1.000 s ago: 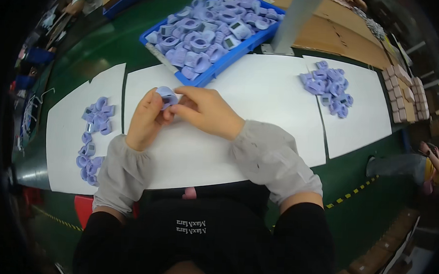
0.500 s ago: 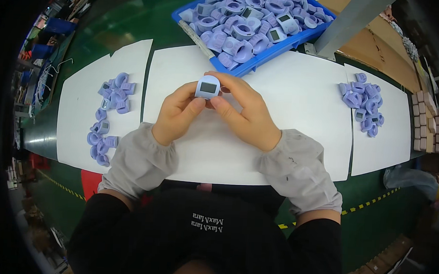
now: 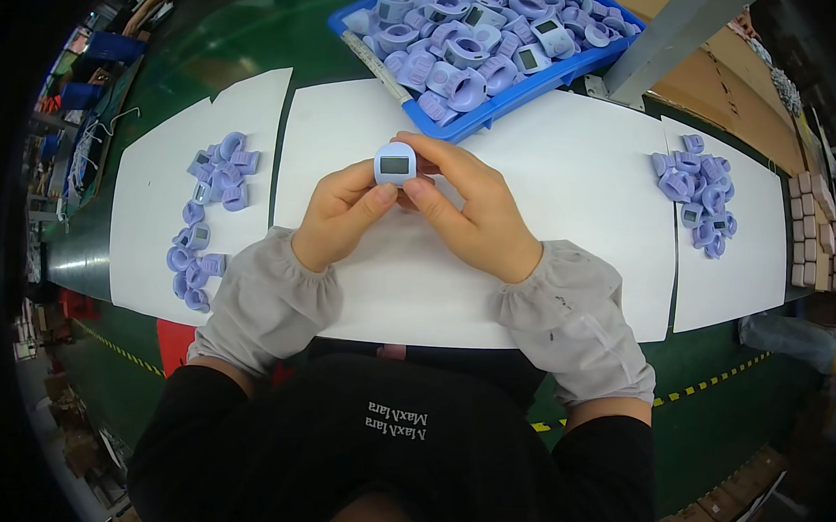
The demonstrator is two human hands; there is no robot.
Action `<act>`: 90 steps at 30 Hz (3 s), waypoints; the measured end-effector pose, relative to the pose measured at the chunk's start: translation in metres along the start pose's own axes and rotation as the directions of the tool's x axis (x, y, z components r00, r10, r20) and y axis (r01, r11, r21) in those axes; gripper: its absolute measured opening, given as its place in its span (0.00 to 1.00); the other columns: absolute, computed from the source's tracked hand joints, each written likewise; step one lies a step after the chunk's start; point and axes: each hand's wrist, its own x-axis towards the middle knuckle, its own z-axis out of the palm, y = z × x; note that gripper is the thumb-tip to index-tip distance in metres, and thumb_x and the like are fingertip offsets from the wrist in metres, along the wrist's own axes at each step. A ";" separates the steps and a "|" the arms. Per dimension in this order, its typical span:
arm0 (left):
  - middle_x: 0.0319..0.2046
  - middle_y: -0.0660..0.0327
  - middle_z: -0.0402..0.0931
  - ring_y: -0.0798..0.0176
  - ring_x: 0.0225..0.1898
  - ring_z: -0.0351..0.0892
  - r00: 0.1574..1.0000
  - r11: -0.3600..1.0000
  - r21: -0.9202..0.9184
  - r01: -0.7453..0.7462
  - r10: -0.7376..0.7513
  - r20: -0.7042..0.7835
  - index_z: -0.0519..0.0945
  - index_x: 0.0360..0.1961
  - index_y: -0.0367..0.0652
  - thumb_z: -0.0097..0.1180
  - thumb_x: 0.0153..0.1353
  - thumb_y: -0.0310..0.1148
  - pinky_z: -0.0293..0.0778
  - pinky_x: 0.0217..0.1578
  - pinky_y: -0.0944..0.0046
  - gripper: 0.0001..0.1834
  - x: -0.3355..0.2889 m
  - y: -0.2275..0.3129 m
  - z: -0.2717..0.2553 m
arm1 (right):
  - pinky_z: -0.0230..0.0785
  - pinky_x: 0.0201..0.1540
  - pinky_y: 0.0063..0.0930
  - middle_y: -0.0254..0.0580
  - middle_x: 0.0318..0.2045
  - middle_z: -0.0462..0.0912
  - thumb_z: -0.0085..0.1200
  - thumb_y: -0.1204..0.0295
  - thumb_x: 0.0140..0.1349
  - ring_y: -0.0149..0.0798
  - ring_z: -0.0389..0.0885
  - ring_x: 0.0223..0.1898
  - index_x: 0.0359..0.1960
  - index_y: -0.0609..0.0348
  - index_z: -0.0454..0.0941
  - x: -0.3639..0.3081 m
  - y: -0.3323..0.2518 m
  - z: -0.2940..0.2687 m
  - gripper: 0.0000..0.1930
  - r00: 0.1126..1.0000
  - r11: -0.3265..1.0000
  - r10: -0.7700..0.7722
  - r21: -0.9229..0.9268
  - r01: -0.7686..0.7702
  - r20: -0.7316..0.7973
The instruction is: Assembling digital timer modules into blue plastic housing units at a factory workbench.
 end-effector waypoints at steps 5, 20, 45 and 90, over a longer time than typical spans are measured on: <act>0.47 0.56 0.75 0.64 0.48 0.76 1.000 0.998 0.064 0.010 -0.012 0.026 0.71 0.55 0.31 0.46 0.69 0.32 0.73 0.52 0.64 0.18 0.000 0.001 -0.002 | 0.62 0.59 0.31 0.48 0.55 0.73 0.49 0.74 0.65 0.39 0.72 0.55 0.60 0.67 0.64 0.000 -0.001 0.001 0.22 1.000 0.999 0.011 0.038 -0.010 -0.003; 0.43 0.58 0.76 0.66 0.44 0.77 0.999 0.997 0.078 0.002 -0.005 0.043 0.73 0.51 0.32 0.44 0.69 0.31 0.74 0.48 0.66 0.15 0.001 -0.003 0.002 | 0.60 0.62 0.35 0.45 0.51 0.75 0.54 0.77 0.59 0.38 0.72 0.55 0.54 0.67 0.68 0.000 0.001 -0.004 0.21 0.997 0.996 0.066 0.062 -0.064 -0.030; 0.36 0.51 0.73 0.46 0.37 0.74 0.881 0.117 0.900 0.419 0.188 -0.434 0.77 0.41 0.41 0.62 0.50 0.28 0.71 0.36 0.54 0.15 -0.091 0.063 -0.108 | 0.70 0.36 0.23 0.45 0.36 0.81 0.54 0.68 0.60 0.29 0.77 0.31 0.52 0.66 0.74 0.112 0.022 -0.191 0.20 0.832 0.695 -0.170 -0.663 -0.278 -0.528; 0.42 0.60 0.76 0.68 0.42 0.76 0.997 0.997 -0.023 0.079 -0.079 -0.015 0.71 0.53 0.35 0.50 0.65 0.29 0.74 0.42 0.69 0.16 -0.010 0.006 0.001 | 0.63 0.59 0.32 0.49 0.56 0.72 0.49 0.76 0.64 0.37 0.71 0.55 0.61 0.66 0.63 0.003 -0.006 0.008 0.23 0.998 0.990 0.033 0.138 -0.040 0.053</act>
